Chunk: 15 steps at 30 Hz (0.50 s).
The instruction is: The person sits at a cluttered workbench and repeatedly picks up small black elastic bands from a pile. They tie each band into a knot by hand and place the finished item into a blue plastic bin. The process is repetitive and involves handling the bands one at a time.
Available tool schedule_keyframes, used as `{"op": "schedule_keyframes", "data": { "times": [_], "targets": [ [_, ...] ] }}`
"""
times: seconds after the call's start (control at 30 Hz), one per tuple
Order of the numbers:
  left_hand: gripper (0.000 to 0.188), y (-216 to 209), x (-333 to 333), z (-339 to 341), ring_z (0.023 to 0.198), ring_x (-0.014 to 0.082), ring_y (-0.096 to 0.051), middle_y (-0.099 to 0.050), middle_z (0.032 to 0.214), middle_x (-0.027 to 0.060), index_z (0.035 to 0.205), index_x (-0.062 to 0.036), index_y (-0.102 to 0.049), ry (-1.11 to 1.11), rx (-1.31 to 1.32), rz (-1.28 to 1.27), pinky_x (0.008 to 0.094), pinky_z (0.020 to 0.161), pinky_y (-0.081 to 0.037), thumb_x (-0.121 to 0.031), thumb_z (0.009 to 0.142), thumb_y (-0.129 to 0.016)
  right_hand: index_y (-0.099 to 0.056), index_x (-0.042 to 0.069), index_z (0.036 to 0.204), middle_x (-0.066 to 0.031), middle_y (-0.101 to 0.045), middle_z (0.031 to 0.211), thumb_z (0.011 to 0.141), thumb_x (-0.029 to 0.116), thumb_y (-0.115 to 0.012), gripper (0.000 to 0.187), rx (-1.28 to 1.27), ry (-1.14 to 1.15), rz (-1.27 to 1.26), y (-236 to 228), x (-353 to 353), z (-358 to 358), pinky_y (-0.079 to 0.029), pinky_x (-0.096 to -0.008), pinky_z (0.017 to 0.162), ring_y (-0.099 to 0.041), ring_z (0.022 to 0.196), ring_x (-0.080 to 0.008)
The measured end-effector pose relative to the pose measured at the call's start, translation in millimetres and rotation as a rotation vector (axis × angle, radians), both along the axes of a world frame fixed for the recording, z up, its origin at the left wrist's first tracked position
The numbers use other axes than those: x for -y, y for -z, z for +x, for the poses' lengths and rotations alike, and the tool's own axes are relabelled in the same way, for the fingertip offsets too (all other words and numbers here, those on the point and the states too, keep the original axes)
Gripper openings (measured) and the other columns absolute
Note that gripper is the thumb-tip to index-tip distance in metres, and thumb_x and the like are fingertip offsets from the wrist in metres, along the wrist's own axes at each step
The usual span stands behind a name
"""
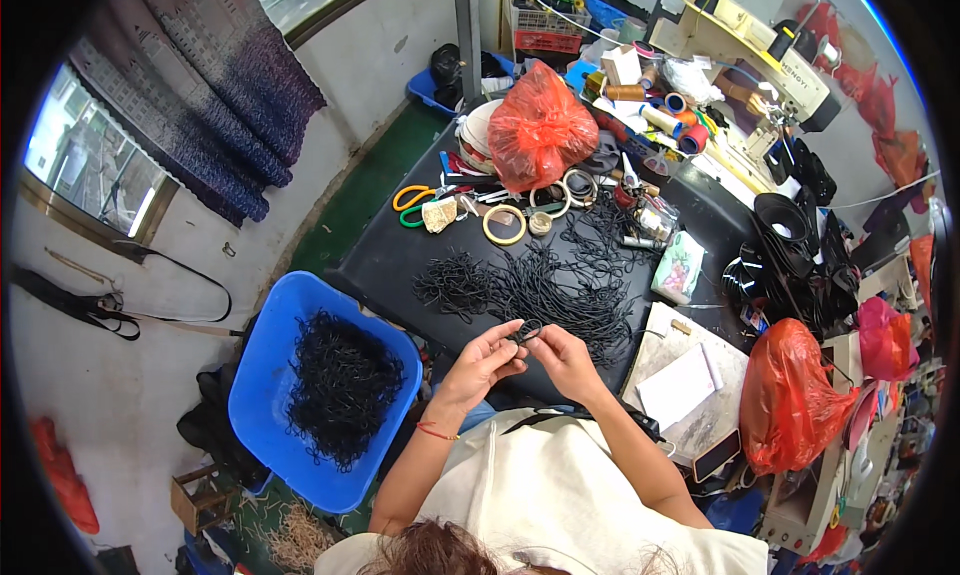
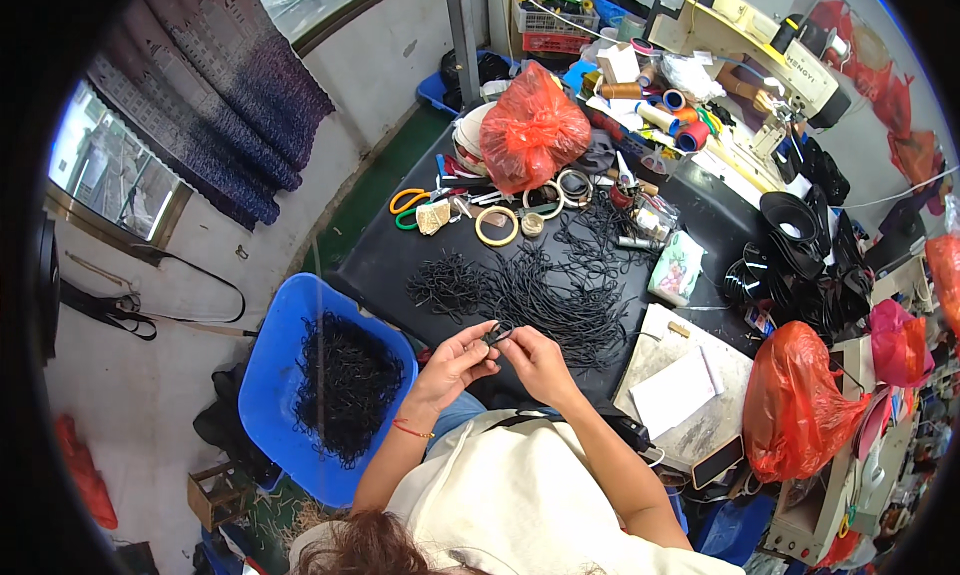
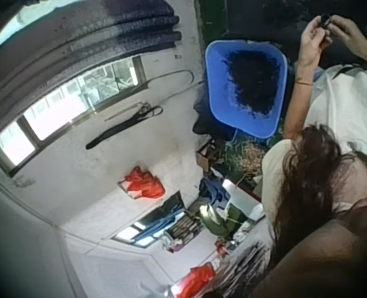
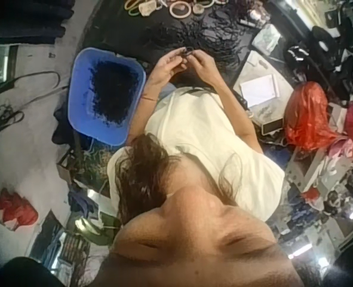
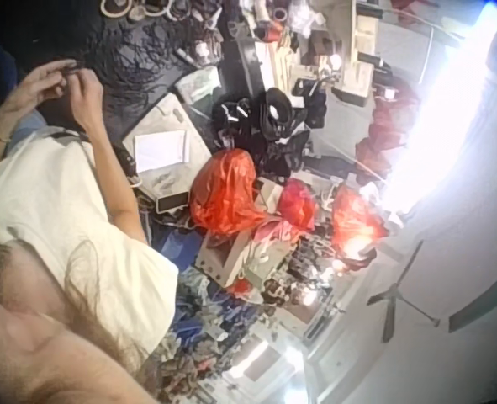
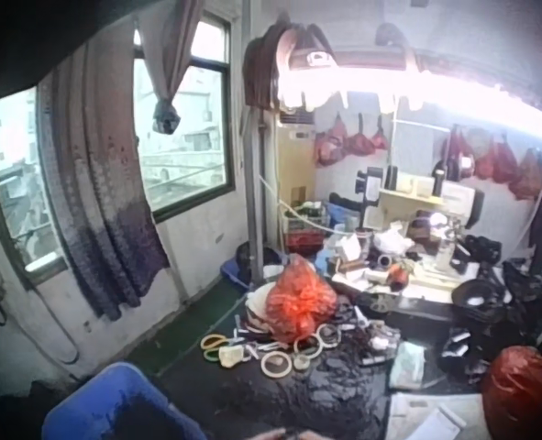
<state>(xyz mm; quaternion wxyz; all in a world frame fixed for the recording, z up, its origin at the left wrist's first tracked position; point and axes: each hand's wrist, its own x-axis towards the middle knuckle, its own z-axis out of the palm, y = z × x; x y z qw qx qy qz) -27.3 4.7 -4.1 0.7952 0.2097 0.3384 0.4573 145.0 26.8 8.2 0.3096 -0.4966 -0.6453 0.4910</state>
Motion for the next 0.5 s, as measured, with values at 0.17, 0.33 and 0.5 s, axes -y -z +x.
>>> {"op": "schedule_keyframes", "data": {
  "times": [0.17, 0.33, 0.5],
  "targets": [
    [0.027, 3.8, -7.1, 2.7, 0.075, 0.0060, -0.057, -0.061, 0.088, 0.0011, 0.116, -0.0012, -0.055, -0.025, -0.160, 0.066, 0.0201, 0.074, -0.049, -0.012, 0.092, -0.051, -0.061, -0.001, 0.093, -0.0106, -0.060, 0.071, 0.084, 0.006, -0.057, 0.012, 0.005, 0.084, 0.099, -13.7, 8.7, -8.1, -0.043, -0.0261, 0.054, -0.055, 0.058, -0.0149],
    [0.023, 10.1, -5.2, 14.9, 0.075, 0.0071, -0.058, -0.063, 0.088, 0.0031, 0.108, 0.0023, -0.060, -0.144, -0.637, 0.288, 0.0200, 0.070, -0.048, -0.009, 0.089, -0.054, -0.061, 0.000, 0.100, -0.0053, -0.065, 0.084, 0.088, 0.010, -0.054, 0.017, -0.388, 0.021, -0.252, -15.5, 14.5, -2.5, -0.048, -0.0227, 0.065, -0.060, 0.073, -0.0092],
    [0.023, -2.0, -2.8, 12.7, 0.078, 0.0122, -0.062, -0.063, 0.090, 0.0065, 0.109, 0.0033, -0.056, -0.150, -0.330, 0.147, 0.0257, 0.075, -0.053, -0.005, 0.088, -0.055, -0.060, -0.001, 0.096, -0.0040, -0.063, 0.081, 0.088, 0.014, -0.058, 0.017, -0.507, 0.057, -0.370, -20.3, 11.7, -3.6, -0.047, -0.0217, 0.066, -0.058, 0.073, -0.0081]
  ]
}}
